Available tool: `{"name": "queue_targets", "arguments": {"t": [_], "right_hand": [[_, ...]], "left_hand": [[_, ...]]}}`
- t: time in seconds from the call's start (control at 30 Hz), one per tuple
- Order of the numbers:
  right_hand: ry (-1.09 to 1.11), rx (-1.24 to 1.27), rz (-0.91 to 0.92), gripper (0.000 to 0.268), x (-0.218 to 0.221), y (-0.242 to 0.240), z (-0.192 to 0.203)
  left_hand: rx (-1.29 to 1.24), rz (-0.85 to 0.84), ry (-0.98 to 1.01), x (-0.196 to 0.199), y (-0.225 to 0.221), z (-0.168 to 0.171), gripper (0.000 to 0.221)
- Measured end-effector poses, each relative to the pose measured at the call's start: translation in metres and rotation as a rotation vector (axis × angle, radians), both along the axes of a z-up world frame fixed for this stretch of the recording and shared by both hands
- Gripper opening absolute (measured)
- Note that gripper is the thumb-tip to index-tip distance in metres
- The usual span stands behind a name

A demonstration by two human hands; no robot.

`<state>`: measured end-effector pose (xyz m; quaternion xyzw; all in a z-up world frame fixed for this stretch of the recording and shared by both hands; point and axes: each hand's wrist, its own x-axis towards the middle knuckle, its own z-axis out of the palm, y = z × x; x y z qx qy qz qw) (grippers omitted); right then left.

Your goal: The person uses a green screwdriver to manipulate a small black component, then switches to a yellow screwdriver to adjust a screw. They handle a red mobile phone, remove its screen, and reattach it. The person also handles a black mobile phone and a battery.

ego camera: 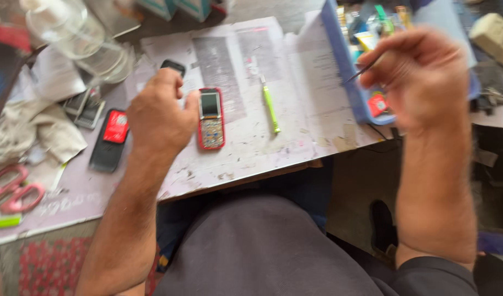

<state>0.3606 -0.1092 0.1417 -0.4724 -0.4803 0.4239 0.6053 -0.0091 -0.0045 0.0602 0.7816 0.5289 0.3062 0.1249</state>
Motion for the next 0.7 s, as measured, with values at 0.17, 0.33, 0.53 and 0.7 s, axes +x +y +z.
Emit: {"name": "queue_targets", "arguments": {"t": [0.17, 0.33, 0.53, 0.7], "right_hand": [[0.053, -0.169, 0.222, 0.007, -0.089, 0.021, -0.042], [-0.676, -0.427, 0.072, 0.012, -0.151, 0.032, -0.062], [-0.693, -0.281, -0.016, 0.012, -0.14, 0.038, -0.062], [-0.259, -0.235, 0.159, 0.02, -0.137, 0.039, -0.083]], "left_hand": [[-0.195, 0.008, 0.243, 0.019, -0.008, 0.005, 0.053], [-0.374, 0.018, 0.293, 0.032, -0.011, 0.014, 0.073], [-0.446, 0.055, 0.139, 0.036, -0.003, 0.017, 0.076], [-0.537, -0.01, -0.14, 0.027, -0.006, 0.005, 0.043]]}}
